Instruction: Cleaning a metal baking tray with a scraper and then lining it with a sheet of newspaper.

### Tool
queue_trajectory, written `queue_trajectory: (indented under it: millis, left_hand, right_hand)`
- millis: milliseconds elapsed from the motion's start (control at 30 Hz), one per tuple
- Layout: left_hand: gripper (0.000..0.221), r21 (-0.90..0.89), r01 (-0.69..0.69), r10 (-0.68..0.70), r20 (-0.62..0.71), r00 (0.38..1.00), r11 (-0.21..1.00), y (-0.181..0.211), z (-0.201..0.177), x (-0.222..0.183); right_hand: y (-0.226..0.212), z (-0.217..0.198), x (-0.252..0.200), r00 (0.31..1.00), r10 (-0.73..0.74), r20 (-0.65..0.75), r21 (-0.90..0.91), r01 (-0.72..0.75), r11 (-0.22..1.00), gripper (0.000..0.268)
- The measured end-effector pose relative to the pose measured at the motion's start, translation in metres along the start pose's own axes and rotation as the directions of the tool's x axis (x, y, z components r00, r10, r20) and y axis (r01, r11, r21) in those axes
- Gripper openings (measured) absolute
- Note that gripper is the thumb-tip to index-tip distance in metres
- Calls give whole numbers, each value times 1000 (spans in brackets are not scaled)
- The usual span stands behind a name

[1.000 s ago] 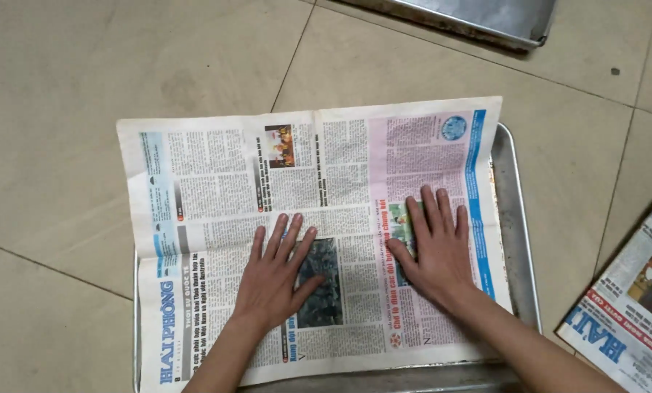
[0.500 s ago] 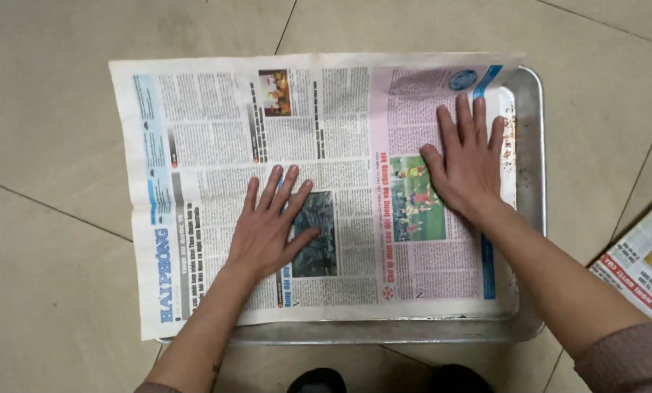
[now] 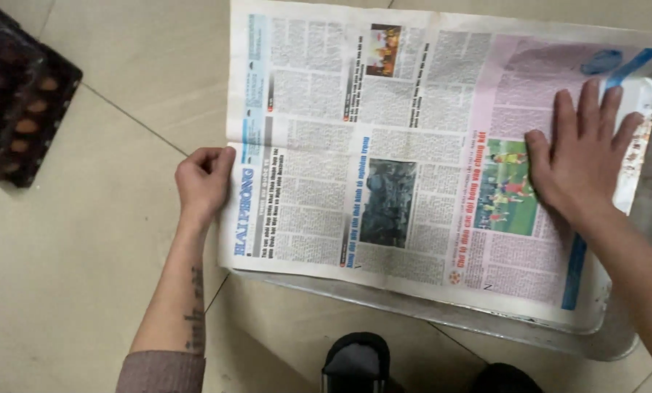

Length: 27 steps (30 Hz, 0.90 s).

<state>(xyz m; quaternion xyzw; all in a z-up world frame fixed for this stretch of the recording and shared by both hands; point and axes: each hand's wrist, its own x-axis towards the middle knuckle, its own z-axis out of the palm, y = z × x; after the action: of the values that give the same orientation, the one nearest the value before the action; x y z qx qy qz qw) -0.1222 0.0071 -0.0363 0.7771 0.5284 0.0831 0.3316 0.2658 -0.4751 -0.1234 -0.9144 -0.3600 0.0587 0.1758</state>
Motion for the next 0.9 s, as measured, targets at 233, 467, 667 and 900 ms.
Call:
queue_trajectory:
  millis: [233, 467, 667, 900]
  left_hand:
    - [21, 127, -238, 248, -76, 966, 963, 19, 3, -11]
    - [22, 279, -343, 405, -205, 891, 897, 35, 25, -36]
    - [46, 241, -776, 757, 189, 626, 583, 174, 137, -105]
    - [75, 100, -972, 892, 386, 235, 213, 202, 278, -118]
  right_hand:
    - [-2, 0, 0, 998, 48, 32, -35, -47, 998, 96]
    - [-15, -8, 4, 996, 86, 27, -114, -83, 990, 89]
    - [-21, -9, 3, 983, 182, 35, -141, -176, 974, 80]
    - [-16, -2, 2, 987, 159, 14, -143, -156, 977, 76]
